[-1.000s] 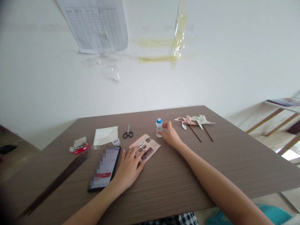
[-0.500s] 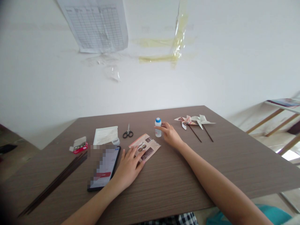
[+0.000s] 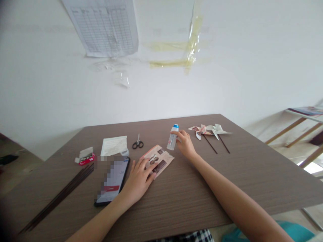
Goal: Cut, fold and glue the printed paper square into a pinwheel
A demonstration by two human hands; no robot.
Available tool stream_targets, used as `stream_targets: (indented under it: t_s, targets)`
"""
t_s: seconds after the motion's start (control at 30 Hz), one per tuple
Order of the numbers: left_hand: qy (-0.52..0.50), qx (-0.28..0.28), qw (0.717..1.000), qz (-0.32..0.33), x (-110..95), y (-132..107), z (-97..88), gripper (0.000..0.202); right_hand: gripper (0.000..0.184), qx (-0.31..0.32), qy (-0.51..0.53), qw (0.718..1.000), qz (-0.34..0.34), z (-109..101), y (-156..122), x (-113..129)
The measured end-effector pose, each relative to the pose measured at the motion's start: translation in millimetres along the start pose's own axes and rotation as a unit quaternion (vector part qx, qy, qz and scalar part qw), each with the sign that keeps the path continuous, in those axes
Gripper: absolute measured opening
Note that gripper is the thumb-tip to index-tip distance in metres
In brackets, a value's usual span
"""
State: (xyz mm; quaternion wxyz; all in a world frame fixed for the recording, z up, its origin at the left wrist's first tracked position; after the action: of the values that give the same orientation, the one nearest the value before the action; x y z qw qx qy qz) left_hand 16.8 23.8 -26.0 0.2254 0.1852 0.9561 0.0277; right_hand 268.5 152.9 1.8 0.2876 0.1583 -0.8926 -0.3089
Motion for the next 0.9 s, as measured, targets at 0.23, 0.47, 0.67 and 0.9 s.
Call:
stream_targets:
  t_s: [0.23,0.47,0.67,0.9]
  targets:
    - [-0.004,0.003,1.000,-0.005,-4.4,1.5,-3.3,0.049,0.050,-0.022,0.011,1.000,0.014,-4.1,1.1,8.6]
    - [0.000,0.040,0.999,-0.011,-11.6,3.2,-2.8,0.048,0.046,0.019,0.024,0.997,0.070,3.5,-3.2,13.6]
    - [-0.002,0.057,0.998,-0.014,-10.6,3.9,3.4,0.053,0.024,0.031,0.065,0.996,0.047,10.4,-4.4,28.7]
    - [-0.006,0.053,0.998,-0.021,-6.8,4.9,4.8,0.059,0.048,0.120,0.091,0.988,0.043,36.3,-14.4,40.3]
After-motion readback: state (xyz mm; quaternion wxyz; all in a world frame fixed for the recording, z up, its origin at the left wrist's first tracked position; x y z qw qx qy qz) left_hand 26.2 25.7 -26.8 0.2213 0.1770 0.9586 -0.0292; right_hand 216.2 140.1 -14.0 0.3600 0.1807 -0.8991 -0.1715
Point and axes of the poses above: each hand's wrist, its own y-axis towards the middle knuckle, its own z-axis out of the palm, x = y × z, the point moved 9 cm from there along y, towards the middle knuckle, and after that the axes turned 9 degrees about -y, right-handed, at the moved point
